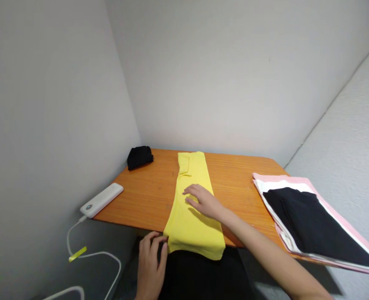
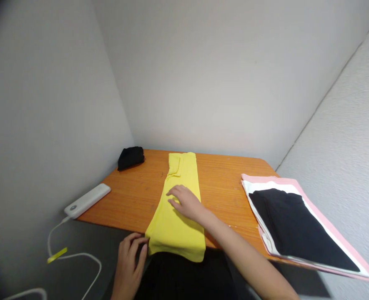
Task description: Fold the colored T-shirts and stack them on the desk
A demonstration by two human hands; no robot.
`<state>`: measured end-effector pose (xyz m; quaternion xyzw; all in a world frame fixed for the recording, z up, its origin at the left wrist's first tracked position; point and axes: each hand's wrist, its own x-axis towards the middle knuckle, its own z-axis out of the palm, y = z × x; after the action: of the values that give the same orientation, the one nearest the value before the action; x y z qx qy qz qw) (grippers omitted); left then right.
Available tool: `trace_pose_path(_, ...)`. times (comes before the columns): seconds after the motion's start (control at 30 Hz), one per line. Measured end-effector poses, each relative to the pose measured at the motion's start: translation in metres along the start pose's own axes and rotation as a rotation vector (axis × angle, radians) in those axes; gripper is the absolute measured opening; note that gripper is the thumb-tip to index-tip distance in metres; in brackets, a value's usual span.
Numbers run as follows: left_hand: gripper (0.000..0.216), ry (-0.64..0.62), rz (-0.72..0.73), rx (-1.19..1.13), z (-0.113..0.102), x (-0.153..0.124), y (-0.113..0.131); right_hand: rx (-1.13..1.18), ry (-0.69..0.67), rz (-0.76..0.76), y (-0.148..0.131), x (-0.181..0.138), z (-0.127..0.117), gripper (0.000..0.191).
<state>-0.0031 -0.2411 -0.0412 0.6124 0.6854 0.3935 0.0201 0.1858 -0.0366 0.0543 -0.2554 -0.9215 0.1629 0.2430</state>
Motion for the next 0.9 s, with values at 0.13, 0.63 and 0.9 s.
trace_pose_path(0.13, 0.022, -0.036, -0.144, -0.108, 0.019, -0.010, 0.001, -0.159, -0.127, -0.042, 0.047, 0.076, 0.018, 0.024)
trace_pose_path(0.63, 0.028, 0.020, -0.310, -0.471, -0.003, -0.008, 0.008, -0.163, -0.170, 0.071, 0.089, 0.107, 0.057, 0.009)
trace_pose_path(0.9, 0.025, 0.170, -0.131, -0.087, -0.011, -0.001, -0.007, -0.157, -0.050, 0.036, 0.081, 0.096, 0.070, 0.011)
